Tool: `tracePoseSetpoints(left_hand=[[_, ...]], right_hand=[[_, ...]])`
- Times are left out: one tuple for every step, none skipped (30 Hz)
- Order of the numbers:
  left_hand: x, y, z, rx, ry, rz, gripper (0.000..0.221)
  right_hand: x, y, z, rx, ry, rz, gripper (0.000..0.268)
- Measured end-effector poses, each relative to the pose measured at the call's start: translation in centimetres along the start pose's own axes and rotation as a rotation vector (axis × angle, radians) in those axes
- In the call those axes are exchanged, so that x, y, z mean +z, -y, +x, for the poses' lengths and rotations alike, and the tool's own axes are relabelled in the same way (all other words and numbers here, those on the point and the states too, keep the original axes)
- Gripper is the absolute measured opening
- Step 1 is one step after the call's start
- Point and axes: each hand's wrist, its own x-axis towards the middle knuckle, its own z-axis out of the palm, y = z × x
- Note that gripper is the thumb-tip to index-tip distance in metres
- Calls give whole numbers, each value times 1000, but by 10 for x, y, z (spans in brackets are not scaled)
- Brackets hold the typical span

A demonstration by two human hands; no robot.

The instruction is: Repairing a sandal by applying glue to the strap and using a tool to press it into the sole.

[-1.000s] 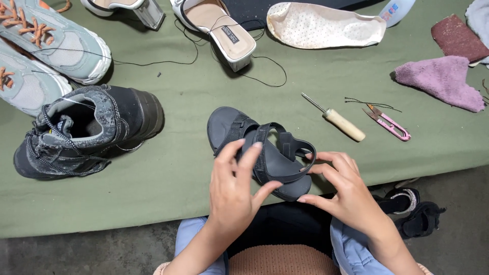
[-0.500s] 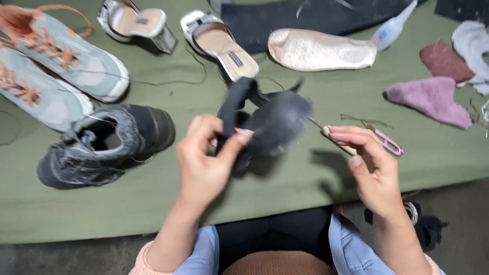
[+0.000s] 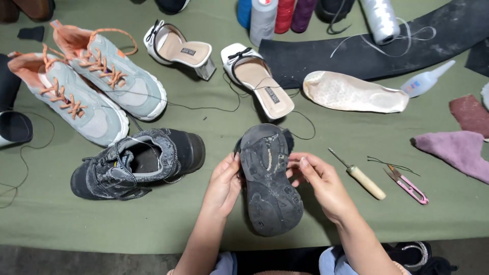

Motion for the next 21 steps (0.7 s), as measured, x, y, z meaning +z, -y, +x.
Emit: tracePoseSetpoints(left_hand=[[-8,5,2,-17,2,-1,13],[-9,6,2,-22,-8,-6,13],[-9,7,1,-29,-18,-19,12],[-9,7,2,-31,-22,-30,11],[-4,4,2,-32,-25,-32,11],[0,2,0,-37,-30,-21,13],[5,-1,-2,-42,-34,-10,14],[3,0,0,-45,-38,-10,14],[2,1,1,-41,-46,0,16],[0,4,0,-41,-54,9,17],[-3,6,2,-45,-58,8,17],[-6,9,3,-44,-66,4,17],[-9,13,3,-42,-75,0,17],[-6,13,1,-48,-80,0,17],[-2,13,-2,-44,-90,-4,16],[2,11,-2,-33,-96,-9,16],[1,13,0,-34,-98,-8,16],[-1,15,1,-16,-99,-1,17],[-2,17,1,3,-100,6,18],[-3,19,0,5,-102,6,18],[-3,22,-2,15,-108,53,20]], right_hand=[[0,-4,1,39,-20,1,44],[2,-5,1,50,-18,-1,44],[3,-6,1,62,-22,21,43],[4,-6,2,66,-27,44,42],[0,-13,5,70,-26,42,42],[-3,-20,7,62,-14,48,41],[-5,-27,8,54,-2,55,40],[-5,-26,8,58,-1,56,40],[-4,-25,7,53,0,61,40],[-4,-25,5,50,-1,66,39],[-3,-25,5,56,-2,66,39],[-3,-25,3,47,3,67,41],[-3,-26,1,39,7,67,42],[-5,-29,1,47,6,68,42],[-8,-31,0,36,26,63,42],[-10,-33,2,19,48,57,42],[-11,-32,0,20,48,58,42],[-11,-31,-2,19,49,62,43],[-11,-30,-5,18,51,66,44],[-11,-29,-7,18,53,67,44],[-11,-29,-9,18,47,61,43]])
